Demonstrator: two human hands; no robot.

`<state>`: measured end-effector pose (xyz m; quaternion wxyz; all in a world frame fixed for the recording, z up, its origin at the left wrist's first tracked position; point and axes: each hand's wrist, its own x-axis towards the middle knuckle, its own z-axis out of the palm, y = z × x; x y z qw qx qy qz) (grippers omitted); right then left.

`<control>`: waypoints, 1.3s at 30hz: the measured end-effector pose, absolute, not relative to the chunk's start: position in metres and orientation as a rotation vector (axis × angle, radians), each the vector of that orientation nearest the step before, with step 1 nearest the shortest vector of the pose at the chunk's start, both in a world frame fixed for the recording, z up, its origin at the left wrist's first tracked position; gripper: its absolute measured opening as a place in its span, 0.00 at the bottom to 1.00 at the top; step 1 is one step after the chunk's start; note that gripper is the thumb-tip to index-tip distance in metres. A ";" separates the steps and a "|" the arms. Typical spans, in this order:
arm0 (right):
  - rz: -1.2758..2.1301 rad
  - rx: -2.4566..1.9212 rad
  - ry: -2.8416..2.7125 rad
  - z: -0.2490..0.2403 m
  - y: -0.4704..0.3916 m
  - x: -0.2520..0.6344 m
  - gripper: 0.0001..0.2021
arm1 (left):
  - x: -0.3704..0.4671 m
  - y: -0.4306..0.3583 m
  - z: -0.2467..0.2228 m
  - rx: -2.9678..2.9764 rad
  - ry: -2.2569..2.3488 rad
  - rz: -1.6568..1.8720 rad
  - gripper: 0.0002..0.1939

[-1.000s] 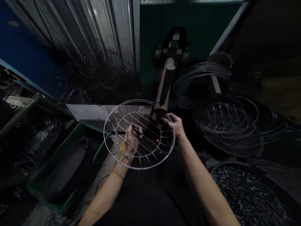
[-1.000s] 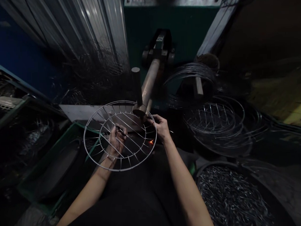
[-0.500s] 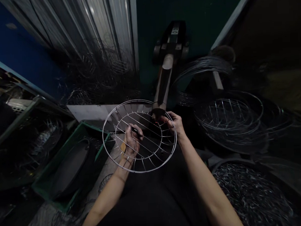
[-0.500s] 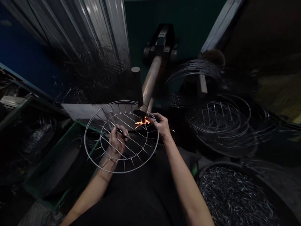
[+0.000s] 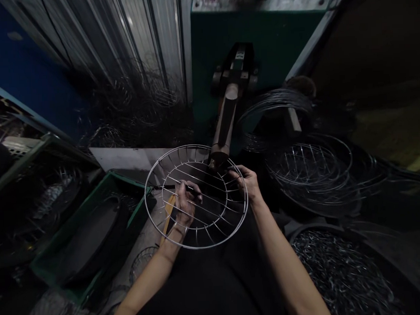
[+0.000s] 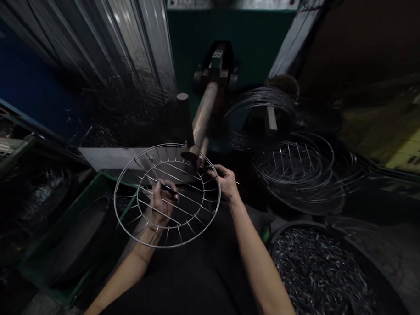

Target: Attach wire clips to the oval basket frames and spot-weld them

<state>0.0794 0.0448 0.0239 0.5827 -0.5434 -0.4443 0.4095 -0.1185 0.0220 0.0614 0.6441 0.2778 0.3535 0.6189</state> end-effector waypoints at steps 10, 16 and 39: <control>1.043 -1.176 -0.928 0.033 0.057 0.068 0.21 | -0.121 0.028 0.052 0.679 0.830 1.433 0.15; 1.057 -1.171 -0.954 0.034 0.068 0.069 0.24 | -0.119 0.036 0.048 0.679 0.770 1.464 0.14; 0.898 -1.314 -1.042 0.044 0.034 0.076 0.13 | -0.126 0.022 0.047 0.719 0.788 1.325 0.14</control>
